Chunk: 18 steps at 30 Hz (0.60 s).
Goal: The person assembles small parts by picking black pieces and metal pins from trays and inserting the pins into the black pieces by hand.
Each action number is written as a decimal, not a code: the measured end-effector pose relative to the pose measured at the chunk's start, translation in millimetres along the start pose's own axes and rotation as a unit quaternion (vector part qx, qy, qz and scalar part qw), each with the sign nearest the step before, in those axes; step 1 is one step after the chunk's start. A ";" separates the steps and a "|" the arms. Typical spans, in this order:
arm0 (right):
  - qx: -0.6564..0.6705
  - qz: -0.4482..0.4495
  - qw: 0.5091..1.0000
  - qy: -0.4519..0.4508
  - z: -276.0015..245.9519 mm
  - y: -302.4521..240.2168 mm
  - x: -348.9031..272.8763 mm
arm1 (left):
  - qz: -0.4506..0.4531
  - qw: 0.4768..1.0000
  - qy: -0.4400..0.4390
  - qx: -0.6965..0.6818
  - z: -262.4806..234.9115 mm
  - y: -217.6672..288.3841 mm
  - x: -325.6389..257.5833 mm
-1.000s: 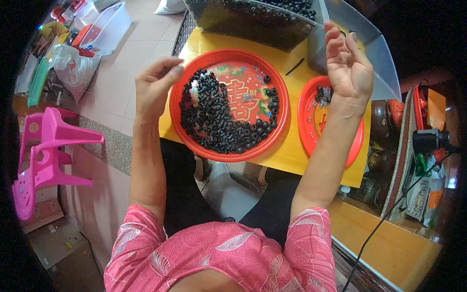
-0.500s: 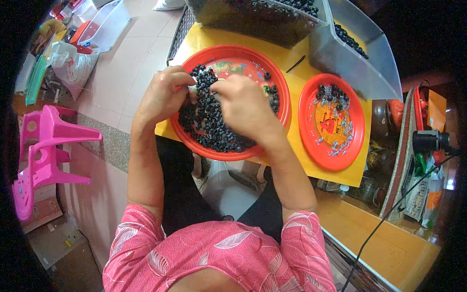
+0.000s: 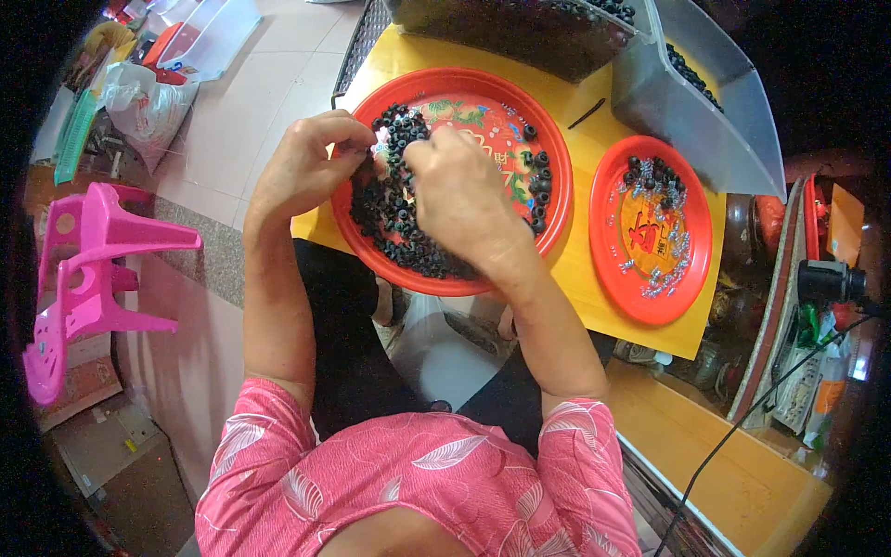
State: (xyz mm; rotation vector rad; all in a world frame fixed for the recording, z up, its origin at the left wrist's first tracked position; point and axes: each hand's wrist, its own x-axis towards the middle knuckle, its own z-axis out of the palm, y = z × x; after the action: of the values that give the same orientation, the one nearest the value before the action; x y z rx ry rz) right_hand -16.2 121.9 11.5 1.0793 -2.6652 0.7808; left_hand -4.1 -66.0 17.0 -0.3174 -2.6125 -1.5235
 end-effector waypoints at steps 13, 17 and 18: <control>0.196 0.175 0.958 0.110 -53.1 32.8 -5.8 | 0.268 0.928 -0.258 0.038 74.4 40.2 -11.0; 0.195 0.154 0.966 0.076 -57.1 30.4 -10.1 | 0.284 0.917 -0.275 0.053 80.7 42.0 -12.1; 0.218 0.163 0.960 0.071 -58.8 29.2 -11.2 | 0.298 0.911 -0.278 0.056 81.0 41.6 -11.0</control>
State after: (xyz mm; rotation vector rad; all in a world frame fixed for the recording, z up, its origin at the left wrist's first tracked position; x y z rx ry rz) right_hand -30.7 177.1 45.9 0.6227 -2.6426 1.5000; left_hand 17.6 22.8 10.1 -1.5682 -2.5542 -1.1720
